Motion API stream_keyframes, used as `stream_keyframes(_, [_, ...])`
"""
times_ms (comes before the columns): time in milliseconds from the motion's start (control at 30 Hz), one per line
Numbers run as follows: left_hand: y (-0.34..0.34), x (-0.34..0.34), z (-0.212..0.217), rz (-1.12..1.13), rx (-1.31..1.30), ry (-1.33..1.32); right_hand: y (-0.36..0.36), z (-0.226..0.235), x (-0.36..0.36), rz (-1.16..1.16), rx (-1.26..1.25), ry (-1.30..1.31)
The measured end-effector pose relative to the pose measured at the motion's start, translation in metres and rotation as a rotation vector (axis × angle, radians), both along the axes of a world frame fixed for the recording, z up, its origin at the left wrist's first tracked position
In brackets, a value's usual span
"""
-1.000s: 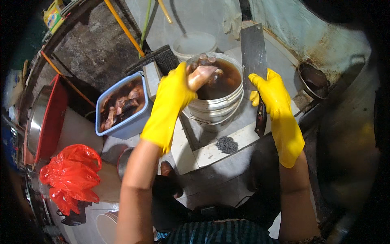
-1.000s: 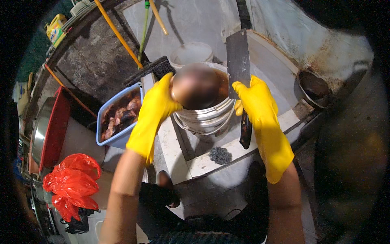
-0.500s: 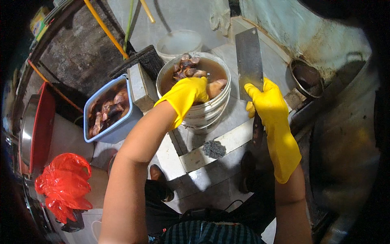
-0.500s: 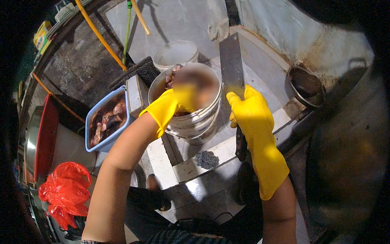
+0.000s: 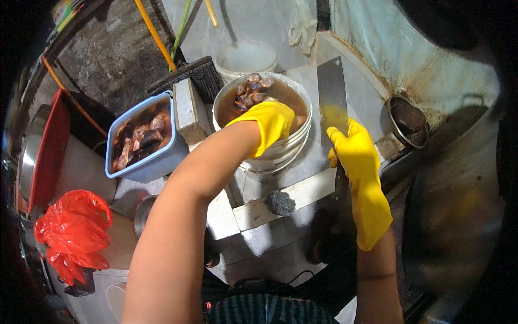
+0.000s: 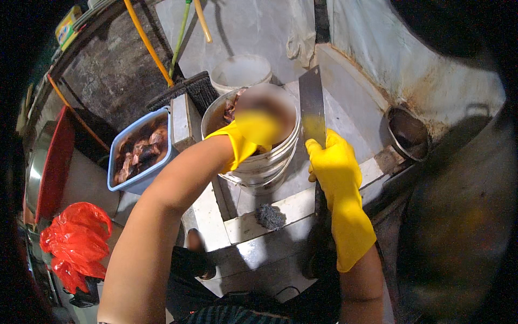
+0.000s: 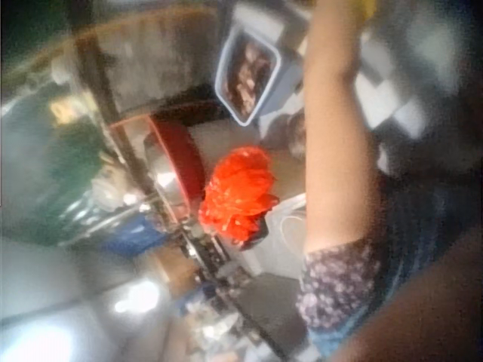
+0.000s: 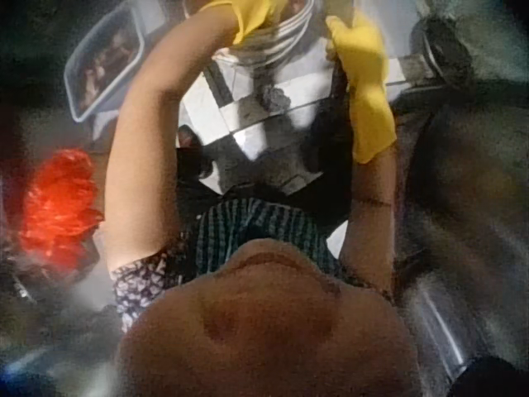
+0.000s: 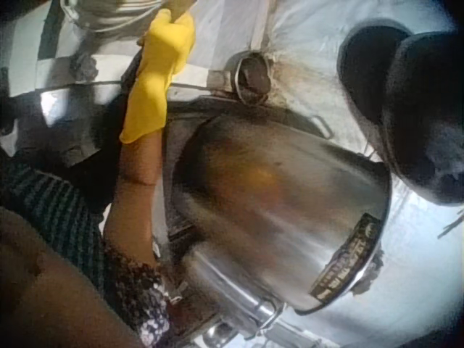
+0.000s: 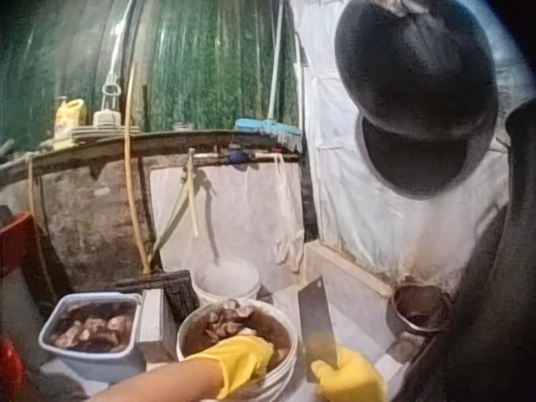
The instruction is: The person scrapes and cleans pig trotters using a cleaver while wearing yellow gloves. They move the trotters between buckets of liquid and scrub them with a pad.
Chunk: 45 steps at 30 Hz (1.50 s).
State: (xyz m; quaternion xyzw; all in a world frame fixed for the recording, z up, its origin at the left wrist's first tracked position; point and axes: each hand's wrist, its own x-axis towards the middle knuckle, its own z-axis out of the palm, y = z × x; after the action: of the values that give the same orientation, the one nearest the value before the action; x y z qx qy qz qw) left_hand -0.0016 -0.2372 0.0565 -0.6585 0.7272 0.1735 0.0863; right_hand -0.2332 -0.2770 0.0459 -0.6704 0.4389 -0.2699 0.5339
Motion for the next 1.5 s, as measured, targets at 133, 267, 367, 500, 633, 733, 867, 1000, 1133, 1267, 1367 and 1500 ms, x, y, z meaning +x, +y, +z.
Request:
stream_keyframes(133, [0.015, 0.068, -0.024, 0.306, -0.057, 0.486, -0.005, -0.002, 0.011, 0.065, 0.020, 0.108])
stream_keyframes(267, [0.076, 0.099, -0.028, 0.590, -0.342, 1.111, -0.020, 0.020, 0.037, 0.081, -0.125, 0.393])
stream_keyframes(367, [0.159, 0.109, -0.029, 0.733, -0.248, 1.922, -0.039, 0.022, 0.100, 0.258, -0.233, 0.664])
stream_keyframes(500, [0.207, 0.107, -0.062, 0.592, -0.309, 2.488, -0.048, 0.001, 0.130, 0.291, -0.139, 0.428])
stream_keyframes(633, [0.207, 0.064, -0.069, 0.538, -0.308, 2.691, -0.103, -0.062, 0.160, 0.404, -0.839, 0.916])
stream_keyframes(733, [0.237, 0.057, -0.061, 0.579, -0.570, 2.708, -0.043, -0.028, 0.196, 0.418, -0.625, 1.092])
stream_keyframes(867, [0.229, 0.053, -0.045, 0.527, -0.505, 2.818, -0.043, 0.039, 0.174, 0.343, -0.689, 1.193])
stream_keyframes(1000, [0.221, 0.063, -0.058, 0.398, -0.741, 2.750, -0.059, 0.056, 0.154, 0.336, -0.221, 0.365])
stream_keyframes(1133, [0.197, 0.067, -0.068, 0.454, -1.042, 2.686, 0.005, 0.026, 0.121, 0.255, -0.029, 0.124])
stream_keyframes(1267, [0.217, 0.065, -0.066, 0.444, -0.749, 2.759, 0.032, 0.036, 0.111, 0.239, -0.190, 0.116])
stream_keyframes(1367, [0.220, 0.062, -0.065, 0.203, -0.628, 2.883, 0.071, 0.070, 0.106, 0.234, -0.281, 0.022])
stream_keyframes(1500, [0.210, 0.074, -0.067, -0.130, -0.603, 2.704, 0.132, 0.059, 0.095, 0.240, -0.318, -0.066])
